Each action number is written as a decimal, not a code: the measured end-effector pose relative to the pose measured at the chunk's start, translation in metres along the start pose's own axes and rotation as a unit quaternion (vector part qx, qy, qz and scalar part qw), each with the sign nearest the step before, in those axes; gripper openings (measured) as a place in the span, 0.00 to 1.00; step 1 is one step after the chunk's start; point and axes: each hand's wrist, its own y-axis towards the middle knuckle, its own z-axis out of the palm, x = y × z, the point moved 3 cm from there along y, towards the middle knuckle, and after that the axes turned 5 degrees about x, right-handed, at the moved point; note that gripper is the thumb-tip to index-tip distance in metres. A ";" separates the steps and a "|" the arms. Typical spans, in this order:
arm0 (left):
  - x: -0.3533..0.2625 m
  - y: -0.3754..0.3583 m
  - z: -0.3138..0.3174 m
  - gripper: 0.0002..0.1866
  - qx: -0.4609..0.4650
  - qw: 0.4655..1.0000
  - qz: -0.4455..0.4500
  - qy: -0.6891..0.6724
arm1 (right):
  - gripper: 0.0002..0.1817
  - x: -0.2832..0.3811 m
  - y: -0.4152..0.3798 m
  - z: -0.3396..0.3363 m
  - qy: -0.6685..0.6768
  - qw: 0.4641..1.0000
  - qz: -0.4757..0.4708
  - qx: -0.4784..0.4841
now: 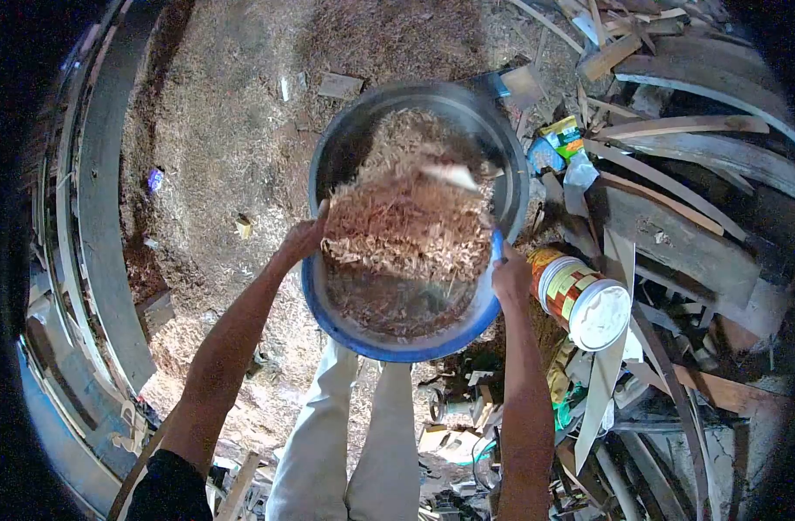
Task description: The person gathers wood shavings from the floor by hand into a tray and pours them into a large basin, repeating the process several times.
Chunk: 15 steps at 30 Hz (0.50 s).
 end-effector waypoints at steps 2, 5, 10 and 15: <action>-0.028 -0.015 -0.013 0.52 -0.033 0.999 0.036 0.004 | 0.26 0.005 -0.005 -0.015 0.023 0.998 0.047 0.037; -0.005 0.011 0.000 0.57 0.067 0.997 -0.046 0.011 | 0.26 0.003 -0.009 -0.018 0.027 0.998 0.042 0.048; -0.020 -0.009 -0.005 0.46 0.055 0.995 -0.055 0.066 | 0.22 -0.004 -0.013 -0.008 -0.080 0.996 0.031 0.024; -0.006 0.001 0.007 0.38 0.035 0.967 0.169 0.185 | 0.22 -0.009 -0.008 -0.017 -0.017 1.000 0.011 -0.008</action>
